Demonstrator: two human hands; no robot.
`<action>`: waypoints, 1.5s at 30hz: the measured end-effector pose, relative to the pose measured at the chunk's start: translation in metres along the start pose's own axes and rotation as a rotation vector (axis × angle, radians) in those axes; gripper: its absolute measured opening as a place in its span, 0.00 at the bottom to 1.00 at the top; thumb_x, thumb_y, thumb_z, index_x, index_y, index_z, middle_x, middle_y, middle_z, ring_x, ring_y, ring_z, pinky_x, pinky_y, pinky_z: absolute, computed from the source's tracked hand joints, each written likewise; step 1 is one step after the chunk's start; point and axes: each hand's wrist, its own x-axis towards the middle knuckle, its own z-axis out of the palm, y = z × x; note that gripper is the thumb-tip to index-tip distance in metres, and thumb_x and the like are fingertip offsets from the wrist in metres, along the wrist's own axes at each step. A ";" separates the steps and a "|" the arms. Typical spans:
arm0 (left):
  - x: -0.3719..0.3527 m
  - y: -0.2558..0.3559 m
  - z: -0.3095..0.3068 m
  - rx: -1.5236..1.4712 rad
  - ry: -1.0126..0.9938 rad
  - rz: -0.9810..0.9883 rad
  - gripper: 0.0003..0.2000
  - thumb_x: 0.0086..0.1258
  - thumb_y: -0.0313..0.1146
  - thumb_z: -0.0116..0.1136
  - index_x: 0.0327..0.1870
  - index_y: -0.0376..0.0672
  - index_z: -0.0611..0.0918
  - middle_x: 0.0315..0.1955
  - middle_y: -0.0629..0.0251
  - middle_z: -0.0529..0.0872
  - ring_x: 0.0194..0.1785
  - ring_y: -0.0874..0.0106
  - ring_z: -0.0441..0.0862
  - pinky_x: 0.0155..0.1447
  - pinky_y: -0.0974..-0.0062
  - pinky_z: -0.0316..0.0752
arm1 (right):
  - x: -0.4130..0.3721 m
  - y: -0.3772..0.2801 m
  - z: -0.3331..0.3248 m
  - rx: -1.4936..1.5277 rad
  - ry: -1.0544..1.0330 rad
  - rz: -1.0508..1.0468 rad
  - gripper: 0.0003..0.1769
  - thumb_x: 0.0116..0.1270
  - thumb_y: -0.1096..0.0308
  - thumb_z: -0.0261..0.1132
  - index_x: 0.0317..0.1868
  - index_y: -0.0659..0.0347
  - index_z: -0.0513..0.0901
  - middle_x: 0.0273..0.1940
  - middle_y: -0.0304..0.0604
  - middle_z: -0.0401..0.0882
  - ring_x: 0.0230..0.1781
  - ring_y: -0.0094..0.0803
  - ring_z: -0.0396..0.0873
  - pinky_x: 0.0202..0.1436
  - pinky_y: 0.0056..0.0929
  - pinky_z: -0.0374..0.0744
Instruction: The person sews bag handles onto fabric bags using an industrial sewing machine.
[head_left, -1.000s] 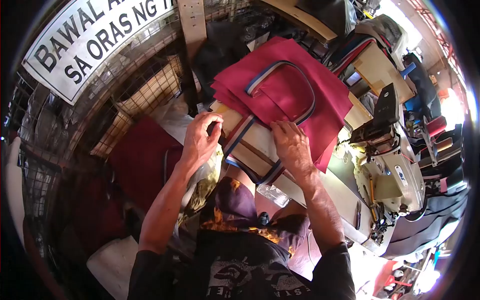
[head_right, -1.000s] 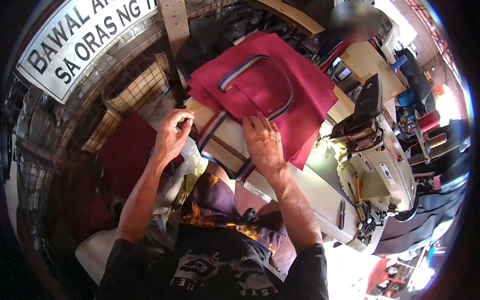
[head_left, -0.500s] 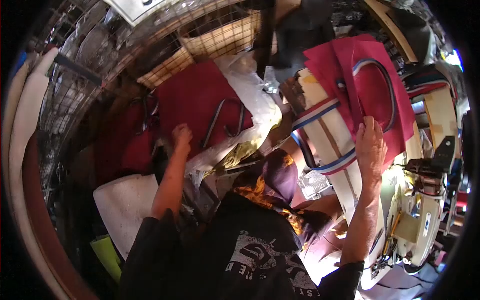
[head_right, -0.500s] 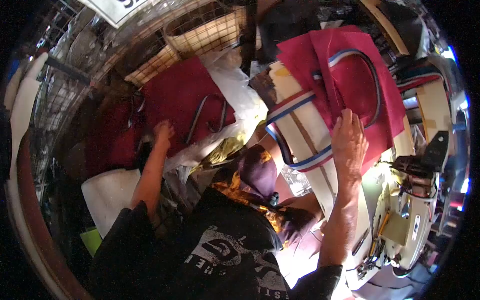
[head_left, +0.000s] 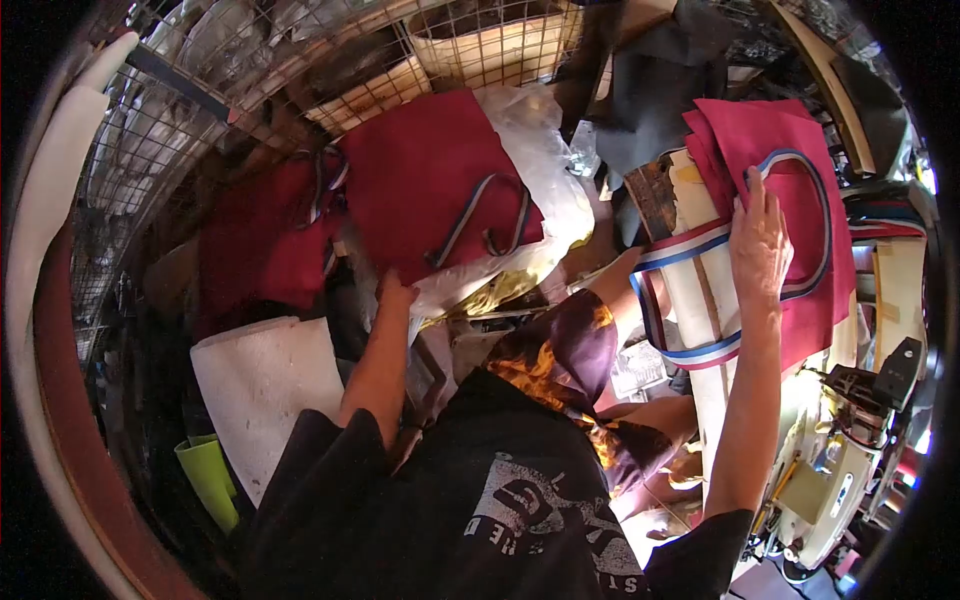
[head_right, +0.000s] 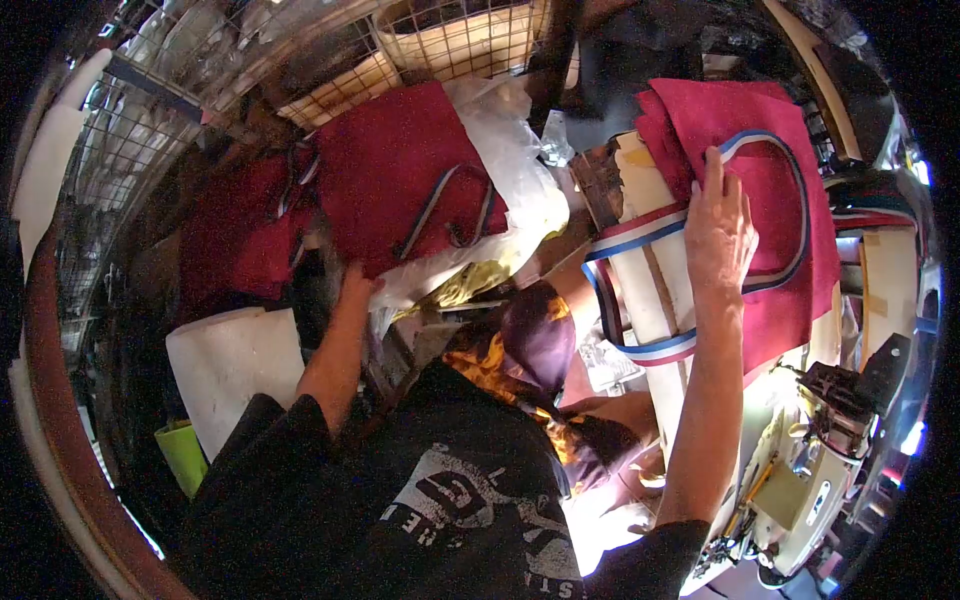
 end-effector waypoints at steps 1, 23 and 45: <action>0.020 -0.023 0.002 -0.239 -0.004 0.005 0.25 0.64 0.31 0.68 0.64 0.44 0.76 0.56 0.52 0.83 0.57 0.56 0.81 0.57 0.42 0.78 | 0.003 0.002 0.003 -0.033 0.020 -0.031 0.23 0.77 0.65 0.58 0.70 0.53 0.70 0.48 0.53 0.82 0.46 0.51 0.85 0.41 0.48 0.87; -0.302 0.429 0.053 -0.025 -0.244 1.340 0.12 0.82 0.28 0.47 0.49 0.37 0.85 0.45 0.66 0.88 0.38 0.81 0.79 0.44 0.81 0.76 | 0.020 0.023 -0.076 0.167 0.528 0.051 0.28 0.71 0.76 0.63 0.70 0.48 0.77 0.42 0.48 0.87 0.32 0.44 0.87 0.34 0.40 0.86; -0.434 0.537 0.079 0.101 -0.454 1.590 0.14 0.76 0.29 0.61 0.26 0.38 0.79 0.20 0.85 0.69 0.27 0.90 0.61 0.29 0.83 0.56 | -0.032 -0.081 -0.142 0.675 0.105 -0.414 0.24 0.63 0.65 0.68 0.59 0.62 0.81 0.68 0.64 0.70 0.53 0.55 0.80 0.56 0.50 0.81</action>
